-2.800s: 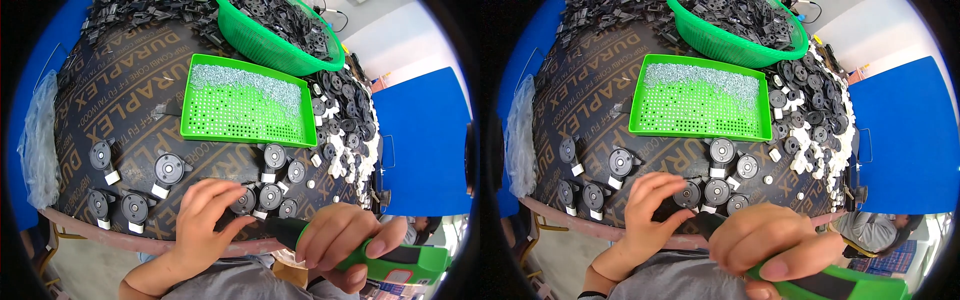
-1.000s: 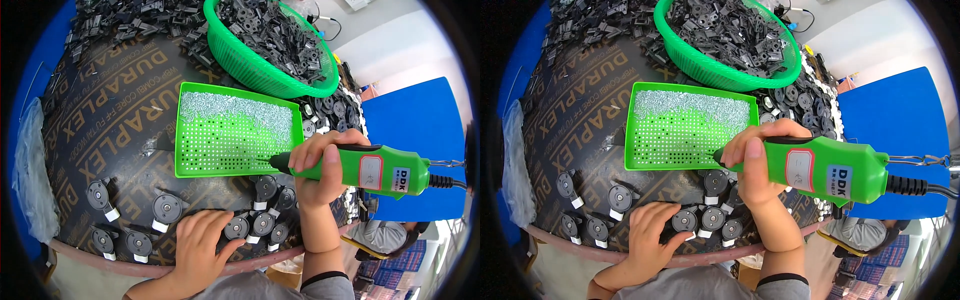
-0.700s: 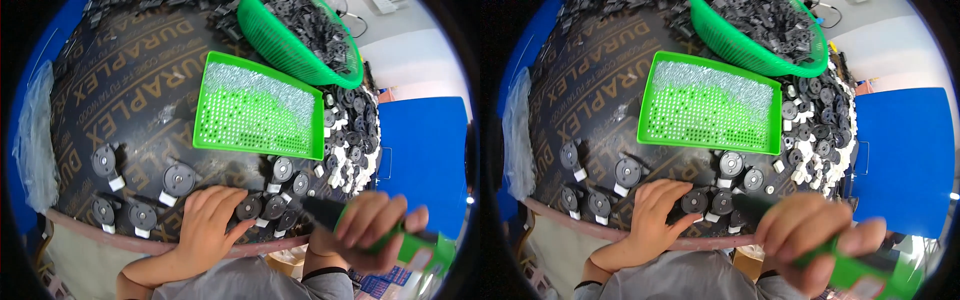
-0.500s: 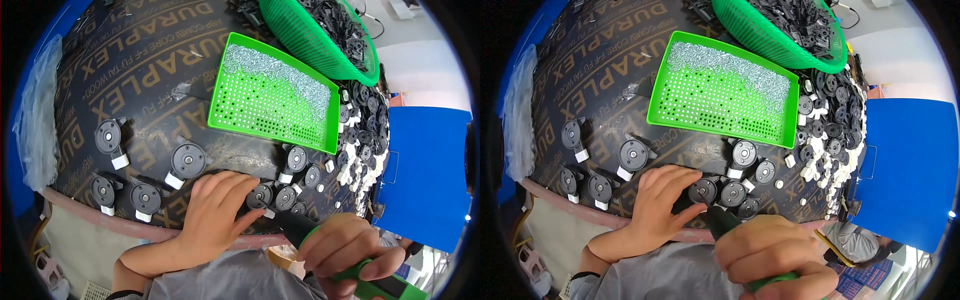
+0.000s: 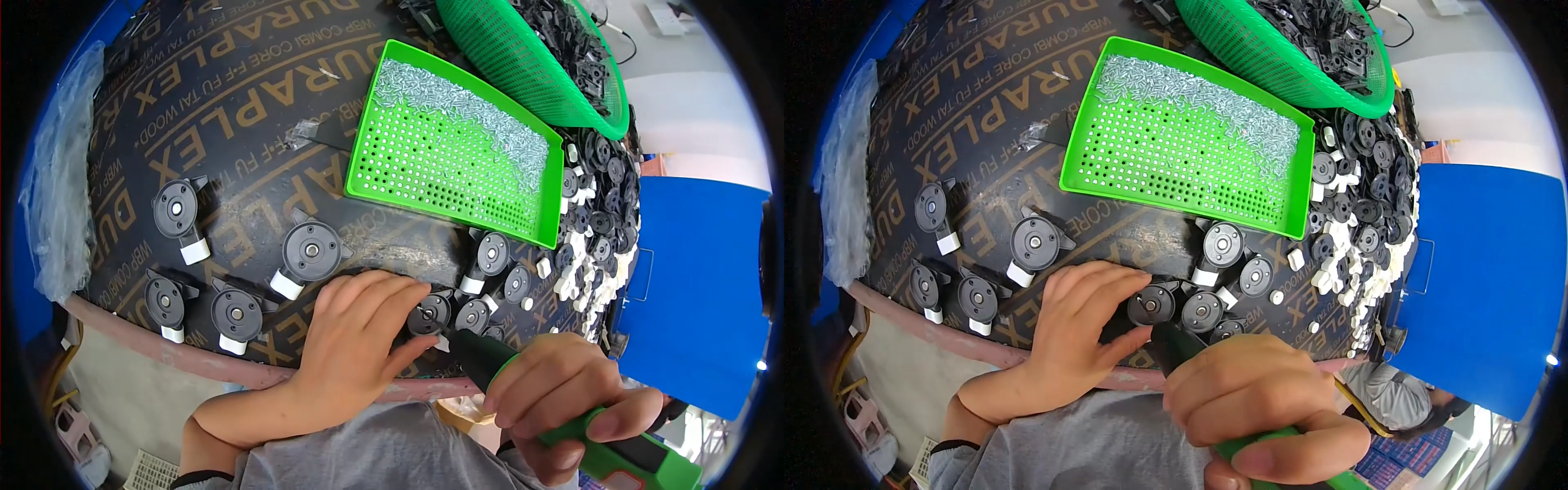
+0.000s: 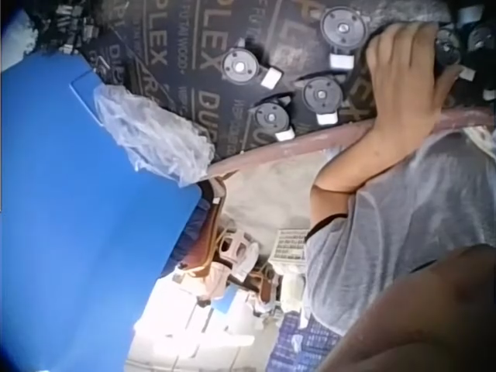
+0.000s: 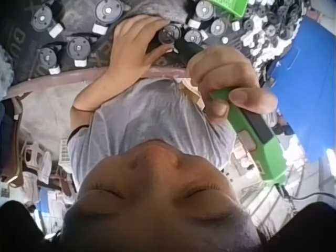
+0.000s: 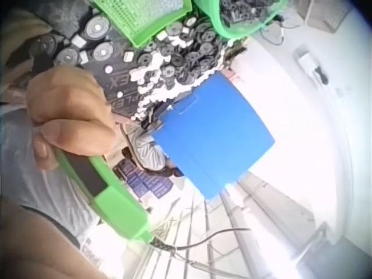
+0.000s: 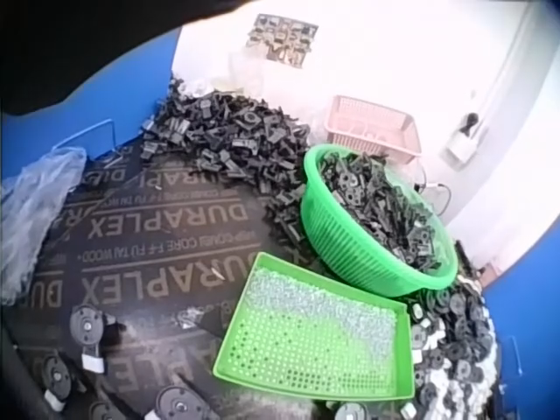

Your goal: Assembling small plastic housings and metal components using a motorized screwdriver.

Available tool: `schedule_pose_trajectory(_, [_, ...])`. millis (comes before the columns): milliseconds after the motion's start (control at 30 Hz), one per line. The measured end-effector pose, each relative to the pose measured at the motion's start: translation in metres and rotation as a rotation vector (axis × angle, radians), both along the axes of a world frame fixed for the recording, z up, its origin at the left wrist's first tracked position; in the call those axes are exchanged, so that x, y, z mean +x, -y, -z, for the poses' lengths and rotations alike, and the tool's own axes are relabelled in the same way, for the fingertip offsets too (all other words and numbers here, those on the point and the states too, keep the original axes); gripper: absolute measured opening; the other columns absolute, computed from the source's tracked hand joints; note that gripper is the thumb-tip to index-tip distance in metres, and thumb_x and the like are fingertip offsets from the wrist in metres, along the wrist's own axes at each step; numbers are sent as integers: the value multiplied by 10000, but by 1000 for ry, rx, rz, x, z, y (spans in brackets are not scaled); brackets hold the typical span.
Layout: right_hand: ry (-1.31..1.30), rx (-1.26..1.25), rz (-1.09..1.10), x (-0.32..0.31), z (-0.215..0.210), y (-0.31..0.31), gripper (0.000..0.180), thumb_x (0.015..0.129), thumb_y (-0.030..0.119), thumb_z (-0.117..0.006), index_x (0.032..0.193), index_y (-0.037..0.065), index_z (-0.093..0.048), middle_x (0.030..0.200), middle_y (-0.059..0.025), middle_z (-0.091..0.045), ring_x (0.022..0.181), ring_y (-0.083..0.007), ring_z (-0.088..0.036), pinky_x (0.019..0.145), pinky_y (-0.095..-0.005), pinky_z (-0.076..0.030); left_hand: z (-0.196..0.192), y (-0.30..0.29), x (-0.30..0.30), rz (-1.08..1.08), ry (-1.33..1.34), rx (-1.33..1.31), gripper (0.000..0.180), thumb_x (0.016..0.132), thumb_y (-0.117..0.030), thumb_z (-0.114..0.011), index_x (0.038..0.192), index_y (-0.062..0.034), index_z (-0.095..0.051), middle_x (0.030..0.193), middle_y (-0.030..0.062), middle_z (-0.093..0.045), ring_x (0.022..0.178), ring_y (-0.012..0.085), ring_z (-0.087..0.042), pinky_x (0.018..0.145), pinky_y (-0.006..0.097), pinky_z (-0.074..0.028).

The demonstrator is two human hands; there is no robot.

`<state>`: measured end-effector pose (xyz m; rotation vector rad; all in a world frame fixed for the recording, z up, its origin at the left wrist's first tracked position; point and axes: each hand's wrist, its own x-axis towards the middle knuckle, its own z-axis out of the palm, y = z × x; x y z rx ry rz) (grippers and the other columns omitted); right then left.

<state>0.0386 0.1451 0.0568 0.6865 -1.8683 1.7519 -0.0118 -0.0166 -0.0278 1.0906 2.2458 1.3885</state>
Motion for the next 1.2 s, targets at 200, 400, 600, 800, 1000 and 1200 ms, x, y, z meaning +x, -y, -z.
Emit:
schedule_pose_trajectory(200, [10, 15, -19, -1, 1, -1, 278, 965, 108, -565, 1144, 41, -363, 762, -121, -539, 572, -210, -563, 470, -329, -501, 0, -1, 0, -3, 10, -2, 518, 778, -234, -766, 1228, -50, -587, 1181, 66, -611, 1146, 267, -541, 971, 434, -385])
schedule_pose_trajectory(400, [39, 29, 4, -6, 1, 0, 232, 921, 70, -578, 1020, 59, -369, 698, -84, -531, 489, -199, -568, 417, -306, -516, -1, -2, 1, -15, -3, 0, 513, 777, -237, -762, 1222, -45, -594, 1173, 66, -613, 1142, 268, -541, 974, 433, -386])
schedule_pose_trajectory(600, [183, -14, 264, -1, -1, 15, 264, 944, 109, -588, 1042, 68, -346, 710, -107, -562, 502, -217, -575, 455, -355, -530, -1, -4, 3, -37, -40, -6, 500, 770, -232, -763, 1195, -25, -597, 1132, 100, -613, 1108, 295, -549, 951, 439, -396])
schedule_pose_trajectory(800, [74, 0, 117, -12, -8, 2, 295, 940, 125, -596, 1121, 69, -370, 681, -77, -517, 492, -187, -515, 441, -331, -513, -1, -4, 7, -48, -72, -7, 490, 774, -232, -759, 1177, -7, -595, 1119, 119, -610, 1089, 308, -549, 942, 448, -388])
schedule_pose_trajectory(1000, [14, -162, 494, -46, 6, -43, 299, 961, 175, -599, 1161, 100, -389, 667, -75, -504, 529, -182, -498, 485, -330, -471, 2, -4, 8, -41, -82, -43, 522, 809, -241, -744, 1237, -3, -565, 1196, 111, -594, 1133, 297, -521, 971, 452, -359])
schedule_pose_trajectory(1200, [-4, -108, 496, -60, 26, -56, 261, 949, 67, -540, 1148, 55, -372, 641, -84, -514, 503, -169, -500, 491, -314, -487, -2, -7, 5, -21, -70, -46, 537, 831, -231, -733, 1278, -6, -541, 1231, 109, -587, 1136, 293, -518, 977, 451, -353])
